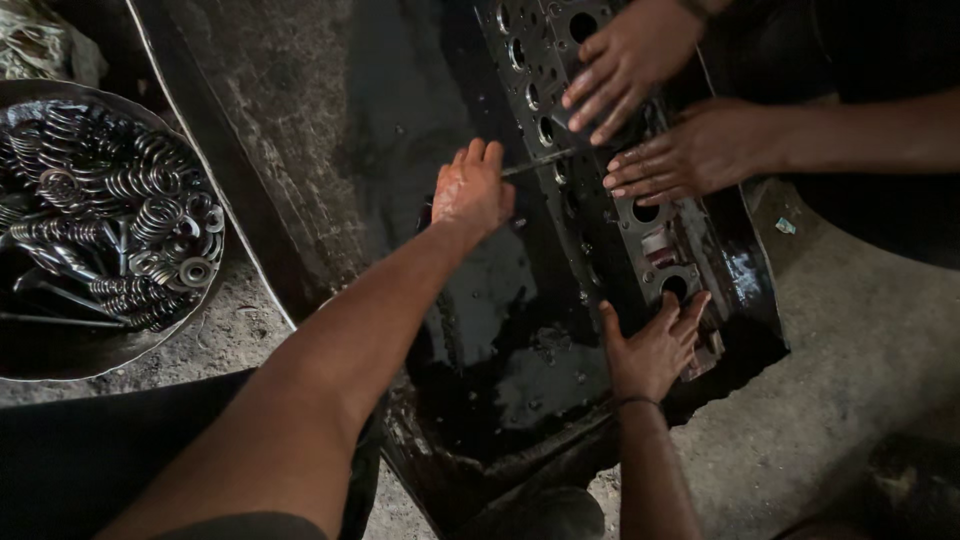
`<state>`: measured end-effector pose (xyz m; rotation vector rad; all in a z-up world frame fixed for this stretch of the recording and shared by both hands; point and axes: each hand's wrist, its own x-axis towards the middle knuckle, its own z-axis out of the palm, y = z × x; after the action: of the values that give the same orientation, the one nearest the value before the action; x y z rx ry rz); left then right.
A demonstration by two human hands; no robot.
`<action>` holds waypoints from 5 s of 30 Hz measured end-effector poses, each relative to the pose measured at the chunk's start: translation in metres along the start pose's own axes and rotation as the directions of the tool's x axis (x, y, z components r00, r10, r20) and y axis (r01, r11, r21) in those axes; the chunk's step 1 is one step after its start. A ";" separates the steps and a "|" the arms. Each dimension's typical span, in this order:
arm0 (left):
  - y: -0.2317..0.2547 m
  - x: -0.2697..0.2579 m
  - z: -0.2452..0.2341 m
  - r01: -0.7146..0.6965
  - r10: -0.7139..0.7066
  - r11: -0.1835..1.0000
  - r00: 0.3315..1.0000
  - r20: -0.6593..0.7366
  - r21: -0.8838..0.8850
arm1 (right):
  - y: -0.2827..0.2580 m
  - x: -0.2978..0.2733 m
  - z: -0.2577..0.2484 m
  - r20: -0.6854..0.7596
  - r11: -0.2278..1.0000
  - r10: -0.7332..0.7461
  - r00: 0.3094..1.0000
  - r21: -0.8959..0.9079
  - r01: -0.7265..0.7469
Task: The person scrubs a greasy engine cylinder head with a wire brush and their hands in a water-filled tray. They repeatedly dip the brush into the water and scrub the surface and holes of the metal part while a coworker assists by holding the part steady.
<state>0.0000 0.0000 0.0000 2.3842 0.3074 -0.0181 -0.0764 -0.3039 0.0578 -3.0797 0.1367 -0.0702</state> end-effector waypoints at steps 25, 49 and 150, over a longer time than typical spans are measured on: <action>0.010 -0.012 0.007 -0.029 -0.014 0.985 0.970 -0.243 -0.173 | -0.006 -0.004 -0.011 -0.039 0.999 -0.030 0.999 0.018 0.030; 0.064 0.014 0.000 -0.187 0.182 0.978 0.982 -0.056 -0.091 | -0.008 -0.004 -0.009 -0.048 1.000 -0.021 0.999 0.022 0.022; 0.049 0.050 0.036 0.122 -0.130 0.986 0.989 -0.065 -0.112 | -0.008 0.023 -0.020 0.005 0.996 -0.021 1.000 0.087 0.020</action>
<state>0.0623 -0.0478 0.0007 2.2589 0.4811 0.0250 -0.0540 -0.2992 0.0787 -2.9942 0.0988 -0.0662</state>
